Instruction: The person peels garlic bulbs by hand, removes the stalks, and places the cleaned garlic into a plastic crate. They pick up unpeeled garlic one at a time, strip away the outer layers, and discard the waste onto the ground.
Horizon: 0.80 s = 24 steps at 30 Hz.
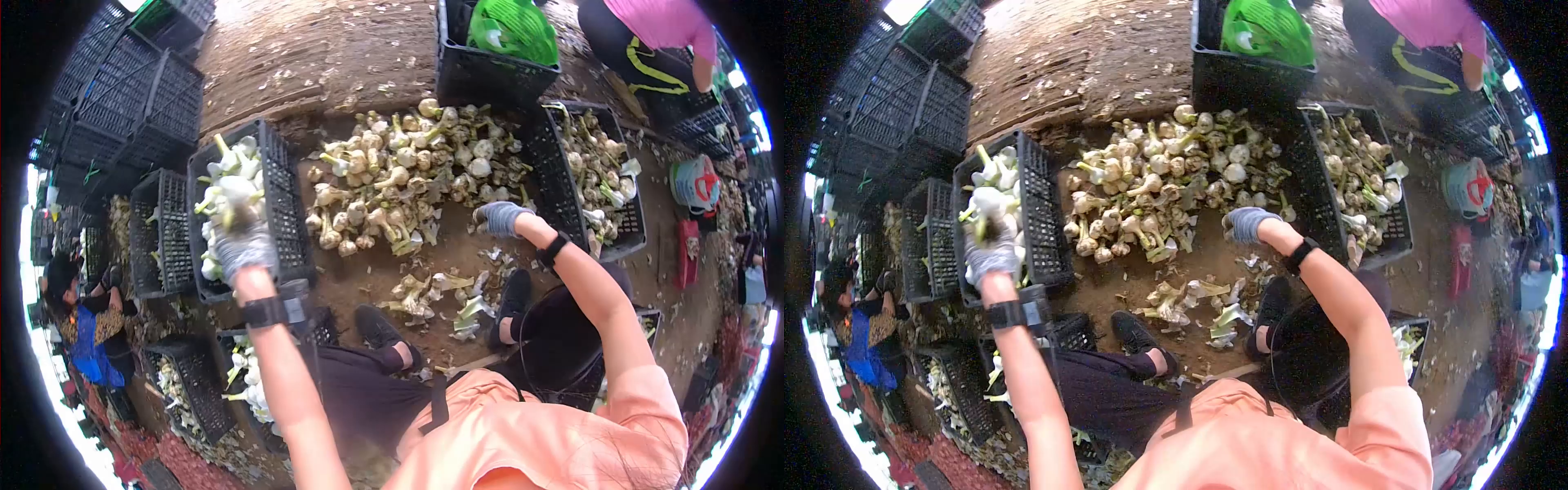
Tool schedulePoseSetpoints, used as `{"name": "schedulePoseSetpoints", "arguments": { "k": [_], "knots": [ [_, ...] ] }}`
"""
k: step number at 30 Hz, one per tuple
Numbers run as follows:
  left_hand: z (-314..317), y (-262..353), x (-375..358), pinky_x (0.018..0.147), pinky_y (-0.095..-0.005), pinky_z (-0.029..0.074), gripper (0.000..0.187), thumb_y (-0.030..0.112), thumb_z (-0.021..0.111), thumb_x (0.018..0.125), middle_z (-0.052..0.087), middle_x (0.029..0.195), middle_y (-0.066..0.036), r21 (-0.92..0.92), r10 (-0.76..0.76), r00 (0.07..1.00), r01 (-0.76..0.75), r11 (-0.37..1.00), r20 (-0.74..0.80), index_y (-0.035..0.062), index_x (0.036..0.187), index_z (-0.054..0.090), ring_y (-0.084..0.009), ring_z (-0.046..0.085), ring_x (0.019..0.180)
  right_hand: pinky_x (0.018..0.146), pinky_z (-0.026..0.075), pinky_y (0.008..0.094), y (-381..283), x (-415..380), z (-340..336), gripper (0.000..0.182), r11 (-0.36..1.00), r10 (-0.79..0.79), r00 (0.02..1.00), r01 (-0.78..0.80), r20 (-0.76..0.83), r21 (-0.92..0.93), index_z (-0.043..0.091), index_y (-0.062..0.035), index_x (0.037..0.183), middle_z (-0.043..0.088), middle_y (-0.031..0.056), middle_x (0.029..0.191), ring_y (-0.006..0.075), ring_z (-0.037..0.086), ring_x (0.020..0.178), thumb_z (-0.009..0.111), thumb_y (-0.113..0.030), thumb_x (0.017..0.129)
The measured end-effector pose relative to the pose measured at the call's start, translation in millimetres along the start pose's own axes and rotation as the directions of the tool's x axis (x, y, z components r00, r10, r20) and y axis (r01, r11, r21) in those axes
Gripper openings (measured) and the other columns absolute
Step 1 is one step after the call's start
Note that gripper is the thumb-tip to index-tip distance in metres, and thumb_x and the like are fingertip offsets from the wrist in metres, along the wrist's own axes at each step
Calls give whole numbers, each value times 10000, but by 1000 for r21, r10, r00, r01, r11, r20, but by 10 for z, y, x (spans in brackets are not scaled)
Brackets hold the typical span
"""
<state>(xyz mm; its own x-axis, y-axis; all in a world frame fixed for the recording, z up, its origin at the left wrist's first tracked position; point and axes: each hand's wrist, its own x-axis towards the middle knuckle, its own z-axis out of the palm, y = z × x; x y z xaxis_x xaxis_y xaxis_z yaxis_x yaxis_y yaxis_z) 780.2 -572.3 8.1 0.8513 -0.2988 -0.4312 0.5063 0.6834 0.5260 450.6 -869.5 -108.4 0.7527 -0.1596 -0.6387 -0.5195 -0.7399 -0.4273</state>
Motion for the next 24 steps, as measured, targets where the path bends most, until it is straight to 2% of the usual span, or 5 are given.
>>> {"name": "schedulePoseSetpoints", "arguments": {
  "k": [6,8,12,15,24],
  "knots": [
    [298,-31,-197,710,-302,547,214,125,566,822,573,937,-153,-3,71,996,-71,997,-59,-69,913,550,-208,576,850,755,456,388,733,625,22,340,959,284,931,-282,-230,40,592,-64,998,619,170,922,338,583,872,597,-283,738],
    [468,-271,-465,660,-266,536,211,123,588,813,553,936,-118,119,21,999,-15,993,-47,-40,942,556,-185,568,810,764,452,389,809,838,-27,399,835,536,704,-524,-466,170,541,-60,1079,599,202,960,332,576,901,582,-271,743],
    [505,-693,-721,637,-221,501,215,178,588,824,552,905,-59,393,-143,983,88,915,113,22,969,560,-124,540,794,833,436,401,1162,1461,96,671,660,738,614,-572,-279,487,338,-69,1288,527,231,1124,367,525,1019,633,-257,715],
    [448,-982,-827,624,-225,494,249,165,575,830,554,875,-37,540,-358,932,273,796,57,57,1047,518,-103,535,774,814,428,355,1194,1491,257,542,702,696,473,-294,-540,648,476,-63,1163,581,201,1013,307,559,930,660,-281,703],
    [23,-1713,-1053,780,-387,459,405,176,575,830,529,1065,-45,536,-662,748,579,615,-48,121,1195,409,-228,504,947,692,467,395,-1096,-16,-148,440,947,16,658,232,-753,223,496,-42,1009,563,183,846,331,569,794,679,-291,696]
  ]
}}
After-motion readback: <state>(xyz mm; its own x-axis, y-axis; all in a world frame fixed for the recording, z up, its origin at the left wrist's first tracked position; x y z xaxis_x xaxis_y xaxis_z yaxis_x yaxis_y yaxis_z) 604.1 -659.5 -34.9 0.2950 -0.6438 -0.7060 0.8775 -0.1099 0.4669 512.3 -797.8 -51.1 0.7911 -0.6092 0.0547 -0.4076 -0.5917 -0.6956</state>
